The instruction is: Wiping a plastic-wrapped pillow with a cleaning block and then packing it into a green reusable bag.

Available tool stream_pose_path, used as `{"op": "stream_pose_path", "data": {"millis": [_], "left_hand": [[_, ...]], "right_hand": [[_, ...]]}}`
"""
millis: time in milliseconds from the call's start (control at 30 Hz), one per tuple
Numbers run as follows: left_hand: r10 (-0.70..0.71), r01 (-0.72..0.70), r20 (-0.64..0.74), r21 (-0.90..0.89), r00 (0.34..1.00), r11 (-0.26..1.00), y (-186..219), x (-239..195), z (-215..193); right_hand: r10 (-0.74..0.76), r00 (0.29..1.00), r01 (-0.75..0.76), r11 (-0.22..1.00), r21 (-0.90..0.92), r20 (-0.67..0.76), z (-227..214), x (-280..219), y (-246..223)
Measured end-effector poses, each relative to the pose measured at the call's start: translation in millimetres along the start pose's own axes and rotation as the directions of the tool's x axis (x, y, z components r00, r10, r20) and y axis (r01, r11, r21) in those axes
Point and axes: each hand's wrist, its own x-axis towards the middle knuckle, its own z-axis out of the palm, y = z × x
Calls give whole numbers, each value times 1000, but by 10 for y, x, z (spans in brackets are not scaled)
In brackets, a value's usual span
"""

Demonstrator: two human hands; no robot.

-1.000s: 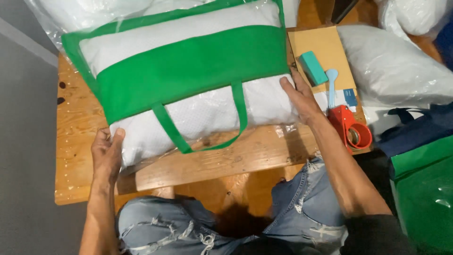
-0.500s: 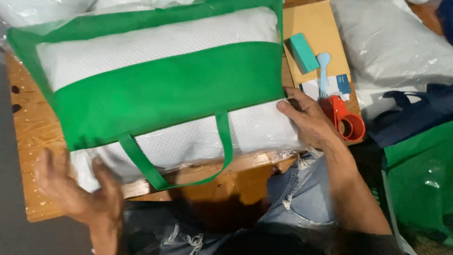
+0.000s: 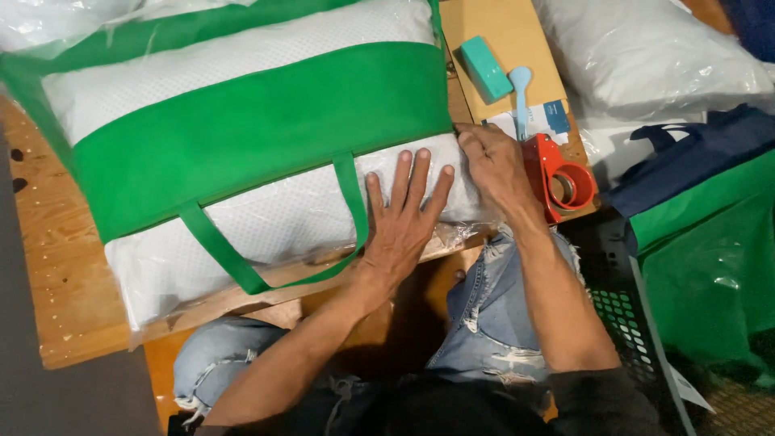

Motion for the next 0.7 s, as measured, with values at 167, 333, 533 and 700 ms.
{"op": "stream_pose_path", "data": {"millis": [167, 333, 533, 700], "left_hand": [[27, -32, 61, 82, 998, 996, -18, -48, -33], [10, -11, 53, 12, 999, 1000, 75, -166, 103], [-51, 55, -48, 84, 998, 995, 58, -191, 435], [-76, 90, -90, 168, 993, 982, -8, -186, 664]], "right_hand": [[-526, 850, 477, 778, -409, -11, 8, 150, 34], [-682, 731, 550, 607, -574, -21, 116, 318, 188], [-724, 689, 535, 536, -653, -30, 157, 228, 272], [-659, 752, 522, 570, -635, 26, 7, -145, 100]]}}
